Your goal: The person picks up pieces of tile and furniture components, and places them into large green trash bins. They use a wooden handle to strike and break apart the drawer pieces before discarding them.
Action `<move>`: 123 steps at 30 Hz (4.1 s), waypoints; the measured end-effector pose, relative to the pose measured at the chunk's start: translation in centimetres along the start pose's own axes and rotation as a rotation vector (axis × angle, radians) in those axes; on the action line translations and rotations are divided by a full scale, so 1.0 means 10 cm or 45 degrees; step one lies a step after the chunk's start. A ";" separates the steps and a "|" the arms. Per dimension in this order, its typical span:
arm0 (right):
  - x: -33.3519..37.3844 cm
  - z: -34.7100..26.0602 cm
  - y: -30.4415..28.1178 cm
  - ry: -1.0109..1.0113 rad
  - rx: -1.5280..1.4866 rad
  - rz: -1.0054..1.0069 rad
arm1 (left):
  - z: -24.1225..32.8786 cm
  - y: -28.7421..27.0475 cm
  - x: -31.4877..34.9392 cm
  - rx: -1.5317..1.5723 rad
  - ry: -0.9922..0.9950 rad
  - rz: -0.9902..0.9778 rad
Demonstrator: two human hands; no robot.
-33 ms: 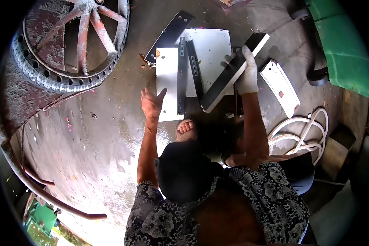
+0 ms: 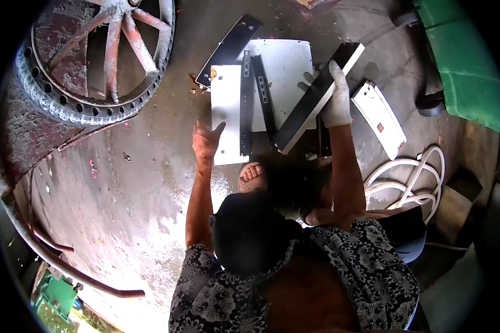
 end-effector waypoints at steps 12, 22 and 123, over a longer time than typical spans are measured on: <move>-0.11 -0.43 0.09 -0.383 0.488 0.060 | 0.23 0.49 -0.04 0.915 0.094 -0.473; 0.27 -0.95 0.69 -0.994 1.063 0.176 | 1.16 -0.03 0.22 0.469 0.134 -0.272; -0.29 -0.47 -0.60 -0.725 1.029 0.384 | 0.63 0.90 -0.41 0.958 -0.129 -0.795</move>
Point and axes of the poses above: each hand's wrist, its own x-axis away from the middle knuckle, its own y-axis out of the palm, z = x × y, the point moved 7 cm from there along -x, towards the middle knuckle, and after that the axes turned 13 degrees about x, right-handed, at the moved point
